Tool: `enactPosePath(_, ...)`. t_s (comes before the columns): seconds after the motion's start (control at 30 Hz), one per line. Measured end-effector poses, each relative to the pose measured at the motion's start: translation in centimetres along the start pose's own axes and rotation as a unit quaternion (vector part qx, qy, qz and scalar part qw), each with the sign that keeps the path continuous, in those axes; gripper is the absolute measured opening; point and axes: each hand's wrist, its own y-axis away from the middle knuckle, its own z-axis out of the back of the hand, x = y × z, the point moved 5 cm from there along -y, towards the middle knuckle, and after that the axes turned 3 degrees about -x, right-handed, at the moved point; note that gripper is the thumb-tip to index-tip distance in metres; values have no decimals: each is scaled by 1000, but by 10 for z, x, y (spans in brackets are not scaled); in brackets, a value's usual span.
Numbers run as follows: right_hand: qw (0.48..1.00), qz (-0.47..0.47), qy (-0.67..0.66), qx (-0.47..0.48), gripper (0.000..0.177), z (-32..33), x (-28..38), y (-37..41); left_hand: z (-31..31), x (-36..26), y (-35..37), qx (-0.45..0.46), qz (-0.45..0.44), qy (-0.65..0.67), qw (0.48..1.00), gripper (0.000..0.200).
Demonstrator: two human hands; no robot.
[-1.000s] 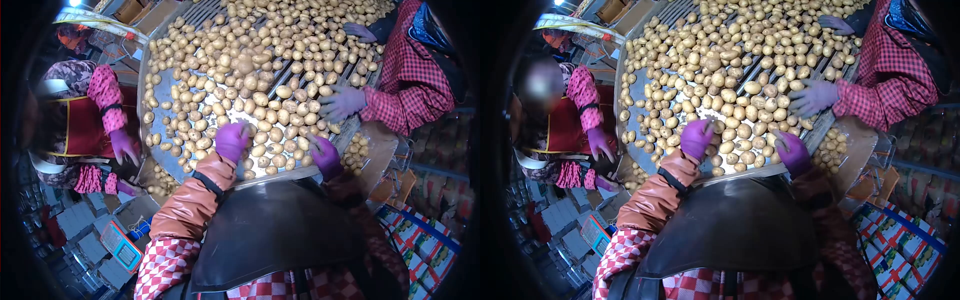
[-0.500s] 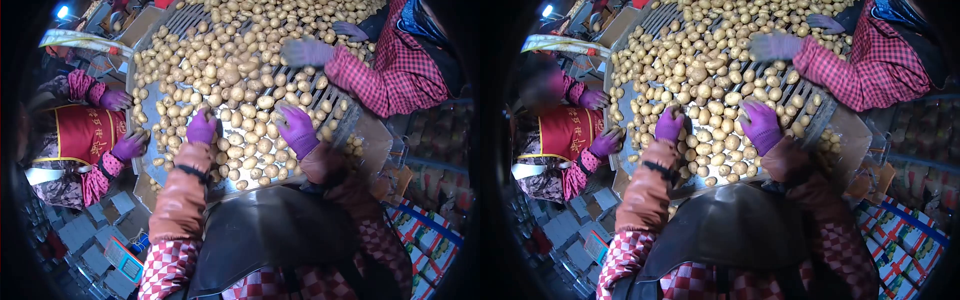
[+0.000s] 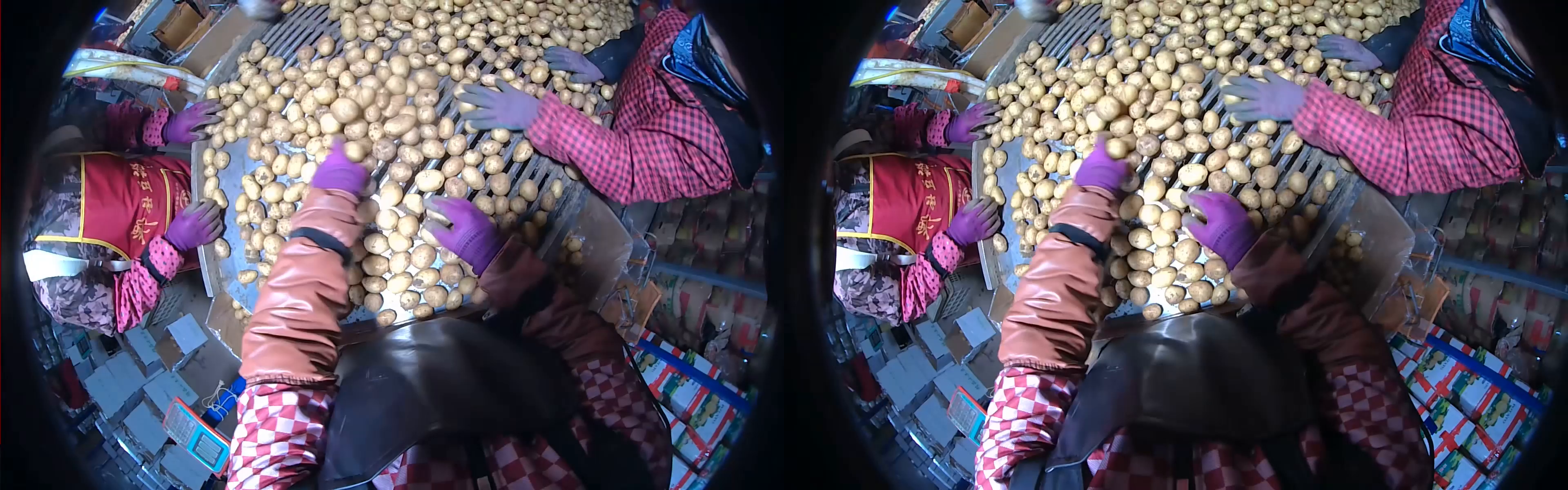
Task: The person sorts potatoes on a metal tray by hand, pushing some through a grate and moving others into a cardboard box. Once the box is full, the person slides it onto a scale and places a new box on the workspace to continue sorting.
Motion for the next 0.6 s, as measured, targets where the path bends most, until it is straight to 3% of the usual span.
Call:
enactPosePath(0.03, 1000, -12, -15, -16, 40, 5, -3, -6, 7, 27, -13, -27, 52, -59, 997, 64)
enactPosePath(0.1, 997, -36, -46, -50, 41, 19, -11, -27, 22, 65, -14, -35, -8, -73, 997, 67)
enactPosePath(0.17, 996, -15, 27, -89, 38, 32, -31, -57, 42, 61, 15, 8, -3, -67, 998, 58)
enactPosePath(0.23, 986, -60, -42, -150, 37, 33, -57, -95, 45, 62, 35, -2, -23, -23, 999, 38)
enactPosePath(0.33, 984, 1, 79, -160, 36, 21, -61, -144, 47, 27, 42, -14, -56, 36, 998, 31)
enactPosePath(0.37, 976, -34, 195, -88, 39, 9, -66, -153, 41, 13, 36, -57, -100, 1, 993, 33)
enactPosePath(0.43, 914, -116, 389, -19, 48, -9, -53, -160, 42, -38, 27, -98, -219, 91, 967, 41)
enactPosePath(0.53, 881, -146, 440, 99, 55, -15, -39, -174, 9, -77, -2, -43, -225, -28, 973, 60)
enactPosePath(0.57, 881, -141, 442, 94, 56, -15, -40, -174, -16, -72, -11, -28, -249, -60, 966, 67)
enactPosePath(0.6, 880, -135, 446, 88, 57, -14, -42, -175, -19, -78, -10, 17, -197, -83, 977, 71)
